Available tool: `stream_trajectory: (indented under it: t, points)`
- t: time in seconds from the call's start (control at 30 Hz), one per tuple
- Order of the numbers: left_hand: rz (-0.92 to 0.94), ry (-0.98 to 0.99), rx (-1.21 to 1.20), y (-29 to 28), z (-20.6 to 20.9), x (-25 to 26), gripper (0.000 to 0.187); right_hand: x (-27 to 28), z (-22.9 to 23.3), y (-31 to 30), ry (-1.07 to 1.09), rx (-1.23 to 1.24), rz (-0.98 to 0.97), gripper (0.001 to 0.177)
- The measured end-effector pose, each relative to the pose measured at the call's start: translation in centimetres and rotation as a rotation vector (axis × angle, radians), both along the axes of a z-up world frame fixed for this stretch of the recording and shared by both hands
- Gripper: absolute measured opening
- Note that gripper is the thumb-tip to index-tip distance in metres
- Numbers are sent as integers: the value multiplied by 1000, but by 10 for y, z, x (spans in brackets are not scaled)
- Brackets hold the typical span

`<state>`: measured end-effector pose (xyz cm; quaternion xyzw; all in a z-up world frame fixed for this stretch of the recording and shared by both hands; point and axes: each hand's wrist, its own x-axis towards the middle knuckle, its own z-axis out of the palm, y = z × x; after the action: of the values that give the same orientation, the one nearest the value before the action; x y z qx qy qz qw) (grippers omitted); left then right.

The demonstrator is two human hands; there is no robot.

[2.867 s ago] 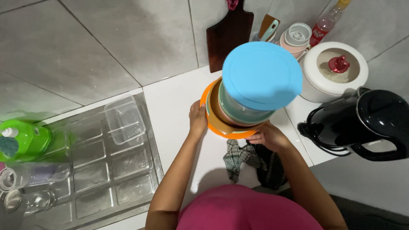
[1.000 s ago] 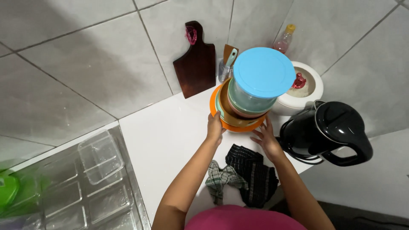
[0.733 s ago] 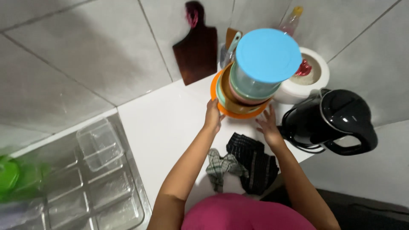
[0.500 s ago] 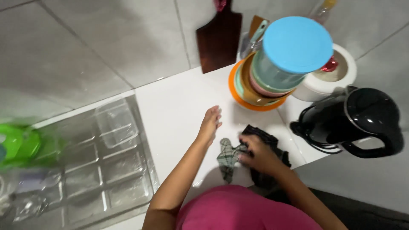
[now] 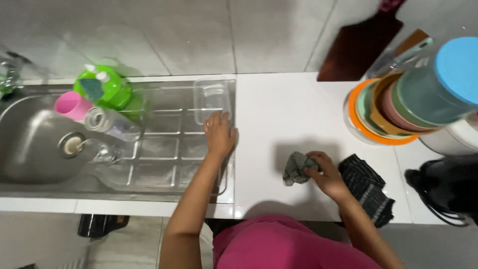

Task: The person dries various kitchen items with a cloth, including a plastic container, a glass, a metal jar, and several plastic cups. They place the dried items on the counter next to a stack of bowls and a kettle.

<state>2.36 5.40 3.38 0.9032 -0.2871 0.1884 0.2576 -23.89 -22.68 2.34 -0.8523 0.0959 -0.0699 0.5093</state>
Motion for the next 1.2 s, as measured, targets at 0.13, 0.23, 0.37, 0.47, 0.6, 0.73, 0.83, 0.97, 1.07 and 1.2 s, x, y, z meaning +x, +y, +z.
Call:
stream_trajectory:
  t: [0.13, 0.23, 0.37, 0.47, 0.6, 0.73, 0.83, 0.97, 1.07, 1.2]
  points:
    - [58, -20, 333, 32, -52, 62, 29, 15, 31, 38, -49, 83, 1, 43]
    - [-13, 138, 453, 56, -10, 54, 17, 19, 2, 51, 45, 361, -64, 47]
    - [-70, 143, -72, 115, 14, 48, 12, 16, -42, 61, 61, 894, -238, 42]
    - [-171, 507, -697, 175, 15, 61, 8, 32, 7, 100, 54, 1077, -264, 49]
    - [-385, 1002, -1508, 256, 26, 49, 11, 64, 36, 147, 115, 1130, -243, 59]
    - [-386, 1094, -1534, 279, 54, 11, 14, 115, 69, 208, 159, 940, -316, 53]
    - [-393, 969, -1374, 287, 63, -8, 15, 161, 98, 256, -39, 758, -264, 54]
    - [-798, 862, -1165, 300, 81, -32, 23, 220, 154, 326, -283, 301, -25, 58]
    - [-625, 740, -911, 313, 108, -43, 23, 241, 140, 373, -325, 65, 191, 50]
    - [-424, 645, -947, 339, 63, -25, 22, 217, 167, 424, -448, -117, 535, 54]
